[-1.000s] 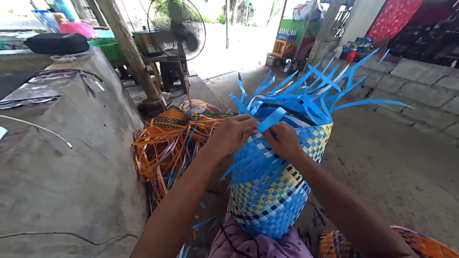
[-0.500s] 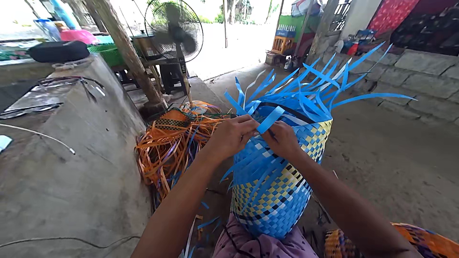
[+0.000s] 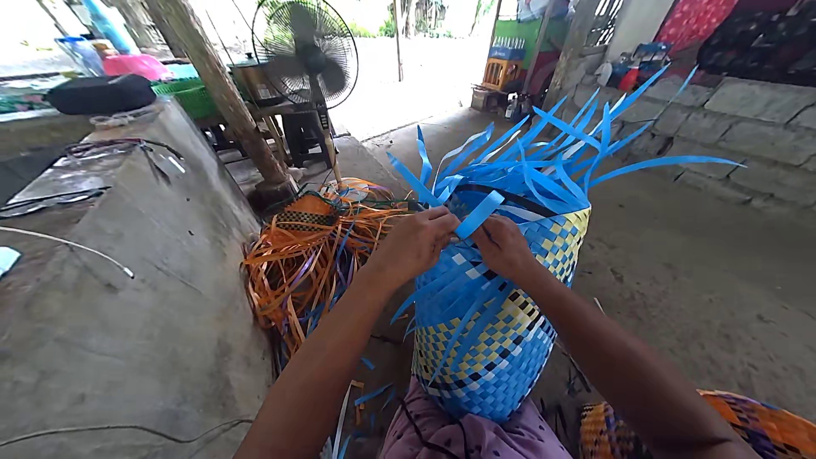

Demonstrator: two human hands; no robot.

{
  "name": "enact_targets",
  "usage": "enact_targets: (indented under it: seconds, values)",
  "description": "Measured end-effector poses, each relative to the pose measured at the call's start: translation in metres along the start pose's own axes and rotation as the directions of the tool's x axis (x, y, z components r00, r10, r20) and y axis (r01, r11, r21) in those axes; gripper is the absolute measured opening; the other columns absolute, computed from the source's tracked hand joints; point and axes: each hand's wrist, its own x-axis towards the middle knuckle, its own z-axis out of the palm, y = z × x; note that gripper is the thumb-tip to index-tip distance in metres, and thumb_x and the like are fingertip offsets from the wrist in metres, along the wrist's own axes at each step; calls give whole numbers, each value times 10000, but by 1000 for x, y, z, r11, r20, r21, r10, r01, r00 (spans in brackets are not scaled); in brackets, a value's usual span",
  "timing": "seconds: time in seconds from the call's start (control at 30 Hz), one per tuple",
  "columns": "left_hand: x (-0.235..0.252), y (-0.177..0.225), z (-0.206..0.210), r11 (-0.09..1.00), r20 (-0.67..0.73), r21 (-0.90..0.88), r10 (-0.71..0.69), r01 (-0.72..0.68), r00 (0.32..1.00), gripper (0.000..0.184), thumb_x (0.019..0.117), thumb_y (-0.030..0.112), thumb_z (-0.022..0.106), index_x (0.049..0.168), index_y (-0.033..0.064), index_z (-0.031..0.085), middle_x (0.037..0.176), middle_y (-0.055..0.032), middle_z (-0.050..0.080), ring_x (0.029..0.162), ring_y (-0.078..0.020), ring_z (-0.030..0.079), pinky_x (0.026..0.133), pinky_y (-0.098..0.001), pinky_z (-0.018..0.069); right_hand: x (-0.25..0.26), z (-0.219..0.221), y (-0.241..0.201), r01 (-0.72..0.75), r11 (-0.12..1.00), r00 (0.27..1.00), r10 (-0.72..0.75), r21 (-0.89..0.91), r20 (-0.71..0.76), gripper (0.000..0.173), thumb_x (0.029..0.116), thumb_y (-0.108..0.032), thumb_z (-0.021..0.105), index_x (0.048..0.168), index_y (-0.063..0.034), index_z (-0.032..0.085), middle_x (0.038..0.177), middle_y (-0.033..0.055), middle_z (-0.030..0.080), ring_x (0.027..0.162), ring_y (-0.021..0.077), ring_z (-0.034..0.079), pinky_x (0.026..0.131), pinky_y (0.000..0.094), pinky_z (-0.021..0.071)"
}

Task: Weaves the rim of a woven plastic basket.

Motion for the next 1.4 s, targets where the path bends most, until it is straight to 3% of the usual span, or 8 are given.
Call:
enact_targets:
  seconds: [0.2, 0.4, 0.7, 0.83, 0.97, 1.17, 1.33, 1.4]
  values:
    - [-29, -8, 15, 975, -80, -57, -217, 213, 973, 116, 952, 77, 670, 1034, 24, 733, 1048, -123, 672, 922, -206, 682, 798, -366, 589, 2, -8, -3, -199, 980, 977, 199, -8, 80, 325, 1060, -170, 510, 943, 74, 691, 836, 202, 663, 843, 345, 656, 798, 539, 517]
    - [-32, 3, 20, 735, 143, -141, -648, 663, 748, 300, 1006, 314, 646, 963, 20, 685, 805, -74, 642, 748, -189, 617, 732, -435, 516, 8, -7, -8, -207, 977, 967, 212, -48, 139, 312, 1065, -131, 505, 945, 91, 688, 861, 222, 670, 875, 366, 663, 831, 554, 509]
    - [-76, -12, 43, 718, 17, -555, -495, 420, 869, 193, 953, 117, 565, 768, 77, 603, 685, 104, 516, 614, 58, 479, 590, -126, 415, 12, -8, 14, -329, 941, 911, 339, -83, 236, 382, 1108, -205, 427, 966, 62, 660, 805, 190, 627, 817, 340, 632, 768, 543, 498]
    - [-100, -21, 36, 604, 51, -577, -646, 550, 762, 247, 1016, 208, 454, 878, 107, 632, 738, 119, 583, 659, 34, 552, 639, -163, 480, 12, -11, 20, -351, 934, 913, 356, -64, 197, 419, 1114, -225, 419, 938, 69, 660, 763, 188, 611, 774, 332, 621, 732, 533, 492]
    - [-63, -10, 28, 707, 152, -276, -637, 651, 756, 446, 1020, 436, 541, 1041, 14, 684, 837, -65, 653, 777, -169, 626, 751, -422, 527, 13, -6, 5, -279, 960, 939, 274, -3, 208, 407, 1108, -214, 418, 901, 50, 649, 733, 148, 583, 750, 287, 603, 709, 503, 484]
    - [-94, -20, 43, 721, 67, -401, -592, 565, 803, 304, 1053, 265, 520, 902, 47, 668, 701, 70, 534, 622, 31, 483, 614, -170, 428, 2, -17, 22, -128, 985, 962, 96, 112, 254, 392, 918, -258, 549, 1162, 11, 697, 1062, 165, 704, 1001, 269, 669, 858, 519, 526]
    - [-201, -43, 33, 560, 2, -355, -801, 749, 599, 280, 1042, 248, 511, 926, 36, 652, 751, 32, 603, 661, -39, 600, 668, -245, 545, 0, -30, 29, -173, 983, 949, 149, 62, 277, 332, 935, -125, 549, 1195, 44, 669, 996, 204, 682, 869, 312, 642, 766, 523, 520]
    - [-216, -35, 15, 604, -78, -497, -746, 623, 661, 264, 1025, 274, 550, 849, 109, 657, 814, 103, 659, 754, -5, 648, 728, -224, 568, 4, -25, 27, -205, 978, 954, 189, 47, 233, 258, 999, -170, 525, 1052, 17, 694, 808, 145, 642, 720, 272, 605, 662, 502, 498]
